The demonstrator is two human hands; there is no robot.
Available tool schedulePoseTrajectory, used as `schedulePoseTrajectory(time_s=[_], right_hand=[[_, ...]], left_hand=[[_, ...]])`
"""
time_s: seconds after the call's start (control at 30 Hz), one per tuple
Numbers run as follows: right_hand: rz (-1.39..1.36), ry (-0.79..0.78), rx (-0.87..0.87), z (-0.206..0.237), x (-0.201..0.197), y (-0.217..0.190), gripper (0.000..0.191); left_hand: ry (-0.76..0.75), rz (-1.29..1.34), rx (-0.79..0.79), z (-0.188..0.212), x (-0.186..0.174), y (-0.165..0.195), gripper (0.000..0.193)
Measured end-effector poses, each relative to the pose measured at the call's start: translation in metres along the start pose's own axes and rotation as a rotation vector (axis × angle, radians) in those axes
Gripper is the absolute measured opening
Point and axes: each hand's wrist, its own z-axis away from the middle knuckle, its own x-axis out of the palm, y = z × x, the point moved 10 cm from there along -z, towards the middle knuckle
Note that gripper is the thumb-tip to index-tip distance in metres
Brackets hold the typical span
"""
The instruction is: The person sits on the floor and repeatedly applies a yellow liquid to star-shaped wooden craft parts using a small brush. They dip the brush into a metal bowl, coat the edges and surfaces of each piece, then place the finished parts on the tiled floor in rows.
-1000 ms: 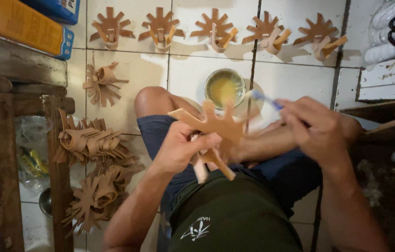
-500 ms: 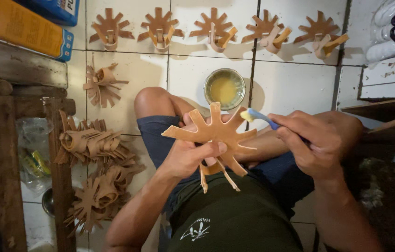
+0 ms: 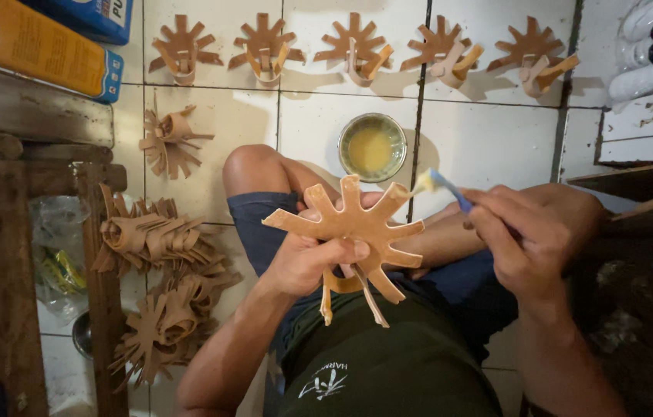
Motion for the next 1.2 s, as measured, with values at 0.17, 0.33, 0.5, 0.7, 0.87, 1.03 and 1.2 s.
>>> schedulePoseTrajectory(time_s=[0.17,0.33,0.5,0.7,0.87,1.03,1.2], right_hand=[[-0.027,-0.070,-0.025,-0.004,0.016,0.008,0.021],[-0.179,0.160,0.159,-0.002,0.000,0.044,0.019],[-0.201,0.132,0.053,0.021,-0.003,0.018,0.013],[-0.081,0.038,-0.062,0.007,0.015,-0.005,0.019],[-0.037,0.134,-0.026,0.009,0.002,-0.003,0.019],[0.031,0.052,-0.051,0.006,0.010,0.008,0.015],[0.053,0.265,0.042,0.007,-0.022,0.032,0.016]], left_hand=[[-0.013,-0.037,0.017,0.000,0.000,-0.004,0.059],[0.115,0.199,0.148,0.002,-0.007,0.009,0.054],[0.156,0.391,0.206,0.001,0.005,0.015,0.062],[0.138,0.339,0.243,-0.003,0.013,0.018,0.062],[0.126,0.432,0.235,-0.003,0.013,0.019,0.064],[0.262,0.428,0.108,-0.007,0.003,0.007,0.068],[0.142,0.393,0.254,-0.004,0.004,0.028,0.064]])
